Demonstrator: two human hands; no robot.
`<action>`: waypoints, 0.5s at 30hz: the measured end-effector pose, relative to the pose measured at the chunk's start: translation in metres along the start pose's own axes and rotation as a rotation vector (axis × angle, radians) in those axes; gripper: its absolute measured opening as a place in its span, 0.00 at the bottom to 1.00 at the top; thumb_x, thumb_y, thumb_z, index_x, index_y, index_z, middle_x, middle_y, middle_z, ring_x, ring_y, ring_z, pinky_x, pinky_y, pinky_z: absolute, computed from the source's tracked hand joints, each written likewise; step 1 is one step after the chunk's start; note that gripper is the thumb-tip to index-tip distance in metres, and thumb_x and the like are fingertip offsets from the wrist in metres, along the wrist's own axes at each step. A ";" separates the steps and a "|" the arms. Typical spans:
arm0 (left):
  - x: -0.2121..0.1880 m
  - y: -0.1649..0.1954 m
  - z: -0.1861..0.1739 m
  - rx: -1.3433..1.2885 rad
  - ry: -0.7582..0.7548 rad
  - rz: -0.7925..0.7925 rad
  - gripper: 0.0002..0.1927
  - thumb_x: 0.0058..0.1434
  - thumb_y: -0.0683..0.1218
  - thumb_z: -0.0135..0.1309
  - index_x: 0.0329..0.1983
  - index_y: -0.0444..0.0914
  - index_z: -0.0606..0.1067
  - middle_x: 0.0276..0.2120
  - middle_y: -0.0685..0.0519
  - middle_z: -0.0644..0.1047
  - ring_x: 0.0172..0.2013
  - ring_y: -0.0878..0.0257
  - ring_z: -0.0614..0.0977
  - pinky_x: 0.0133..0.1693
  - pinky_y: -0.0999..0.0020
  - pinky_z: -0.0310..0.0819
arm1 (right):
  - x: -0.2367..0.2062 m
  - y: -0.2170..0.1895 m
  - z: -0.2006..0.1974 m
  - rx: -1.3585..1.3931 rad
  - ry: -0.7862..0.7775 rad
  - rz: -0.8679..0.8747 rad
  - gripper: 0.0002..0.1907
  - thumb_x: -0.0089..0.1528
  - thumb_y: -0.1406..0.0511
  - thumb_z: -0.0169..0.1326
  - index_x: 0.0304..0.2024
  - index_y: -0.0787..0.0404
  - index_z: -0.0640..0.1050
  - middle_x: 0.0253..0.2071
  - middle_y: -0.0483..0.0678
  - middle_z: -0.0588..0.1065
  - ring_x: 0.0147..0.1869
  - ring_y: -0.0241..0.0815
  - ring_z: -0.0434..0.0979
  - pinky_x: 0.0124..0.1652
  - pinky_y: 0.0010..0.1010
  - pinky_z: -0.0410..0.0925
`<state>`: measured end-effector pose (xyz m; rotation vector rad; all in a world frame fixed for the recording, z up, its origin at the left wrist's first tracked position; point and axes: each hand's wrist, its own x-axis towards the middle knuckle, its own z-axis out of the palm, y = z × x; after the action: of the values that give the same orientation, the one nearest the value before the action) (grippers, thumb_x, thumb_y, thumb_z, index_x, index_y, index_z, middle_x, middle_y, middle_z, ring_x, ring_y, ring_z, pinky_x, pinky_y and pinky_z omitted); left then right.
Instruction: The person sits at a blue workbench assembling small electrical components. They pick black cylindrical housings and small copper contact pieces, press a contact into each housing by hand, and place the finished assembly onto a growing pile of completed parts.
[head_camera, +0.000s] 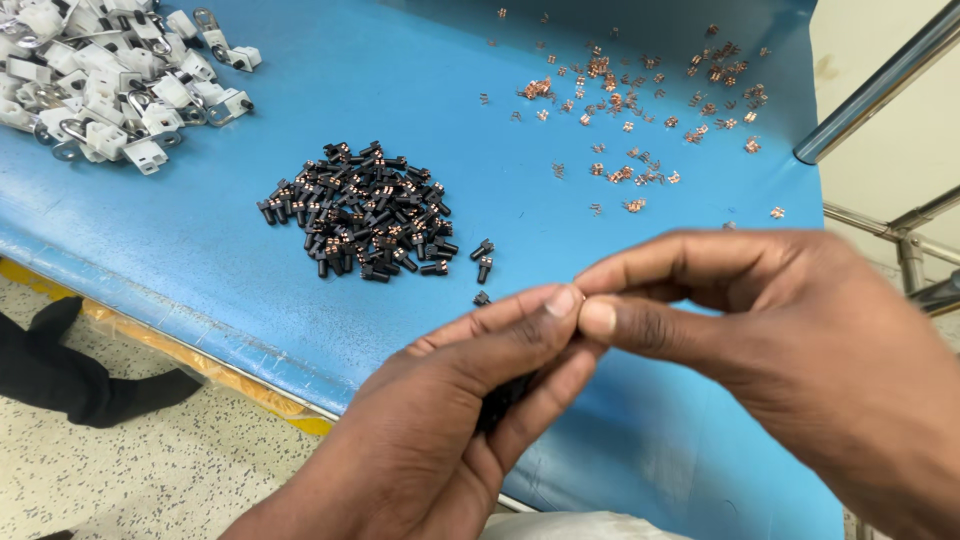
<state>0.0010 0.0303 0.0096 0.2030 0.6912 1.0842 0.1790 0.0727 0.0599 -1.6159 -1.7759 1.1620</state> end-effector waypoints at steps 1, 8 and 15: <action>-0.001 0.000 0.000 0.017 0.010 -0.034 0.13 0.68 0.42 0.57 0.52 0.29 0.77 0.48 0.47 0.81 0.48 0.64 0.85 0.53 0.74 0.84 | 0.000 0.008 0.001 -0.018 -0.033 -0.054 0.11 0.60 0.61 0.66 0.43 0.56 0.90 0.39 0.46 0.83 0.45 0.37 0.81 0.47 0.27 0.75; -0.005 0.004 -0.005 -0.016 0.477 -0.229 0.15 0.70 0.41 0.50 0.52 0.23 0.73 0.45 0.39 0.78 0.48 0.56 0.83 0.55 0.70 0.84 | 0.015 0.032 0.025 -0.072 0.031 0.245 0.11 0.61 0.62 0.64 0.43 0.56 0.89 0.38 0.48 0.83 0.38 0.39 0.80 0.42 0.32 0.74; -0.002 0.008 -0.014 -0.145 0.432 -0.031 0.14 0.69 0.40 0.44 0.50 0.22 0.71 0.44 0.36 0.79 0.46 0.50 0.85 0.55 0.59 0.85 | 0.052 0.022 0.026 -0.509 0.159 0.194 0.12 0.61 0.56 0.64 0.46 0.47 0.89 0.40 0.48 0.83 0.37 0.42 0.82 0.41 0.34 0.73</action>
<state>-0.0145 0.0300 0.0033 -0.1728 0.9920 1.1550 0.1607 0.1147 0.0181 -2.1416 -1.9443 0.6559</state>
